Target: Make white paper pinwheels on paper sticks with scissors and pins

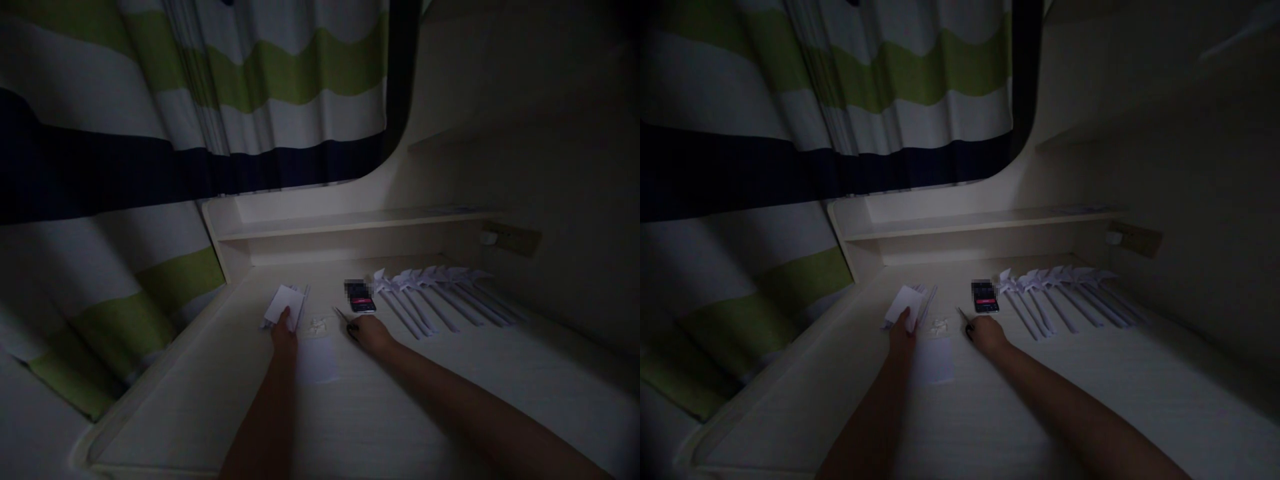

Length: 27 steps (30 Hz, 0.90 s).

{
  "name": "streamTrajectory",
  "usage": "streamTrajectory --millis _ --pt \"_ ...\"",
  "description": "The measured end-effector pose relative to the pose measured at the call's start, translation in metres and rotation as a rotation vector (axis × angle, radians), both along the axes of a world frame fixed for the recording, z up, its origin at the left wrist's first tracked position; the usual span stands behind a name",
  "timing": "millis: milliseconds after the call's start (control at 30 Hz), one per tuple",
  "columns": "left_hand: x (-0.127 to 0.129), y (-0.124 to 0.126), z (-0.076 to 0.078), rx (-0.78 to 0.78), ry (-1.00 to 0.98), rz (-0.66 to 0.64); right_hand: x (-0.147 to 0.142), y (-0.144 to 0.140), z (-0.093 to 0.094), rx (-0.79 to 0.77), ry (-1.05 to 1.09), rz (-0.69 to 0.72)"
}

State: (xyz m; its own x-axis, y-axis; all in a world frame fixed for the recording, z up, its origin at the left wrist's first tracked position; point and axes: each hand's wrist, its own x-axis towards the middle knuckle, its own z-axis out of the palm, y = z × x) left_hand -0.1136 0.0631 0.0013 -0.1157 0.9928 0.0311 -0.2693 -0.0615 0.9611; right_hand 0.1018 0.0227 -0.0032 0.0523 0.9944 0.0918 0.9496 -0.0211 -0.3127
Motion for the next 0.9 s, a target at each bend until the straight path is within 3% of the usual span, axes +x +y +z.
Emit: streamTrajectory --millis 233,400,667,900 --pt "0.0 -0.003 0.003 -0.04 0.029 0.023 -0.021 0.024 0.005 -0.033 -0.097 -0.079" --pt "0.001 0.002 0.0 -0.058 0.026 0.045 -0.03 0.035 -0.001 -0.066 -0.148 -0.101" --pt "0.005 0.004 0.002 -0.051 0.011 0.061 -0.034 0.045 -0.013 -0.098 -0.155 -0.103" --pt "0.013 0.005 0.003 -0.067 0.0 0.04 -0.035 0.049 -0.009 -0.069 -0.126 -0.08"
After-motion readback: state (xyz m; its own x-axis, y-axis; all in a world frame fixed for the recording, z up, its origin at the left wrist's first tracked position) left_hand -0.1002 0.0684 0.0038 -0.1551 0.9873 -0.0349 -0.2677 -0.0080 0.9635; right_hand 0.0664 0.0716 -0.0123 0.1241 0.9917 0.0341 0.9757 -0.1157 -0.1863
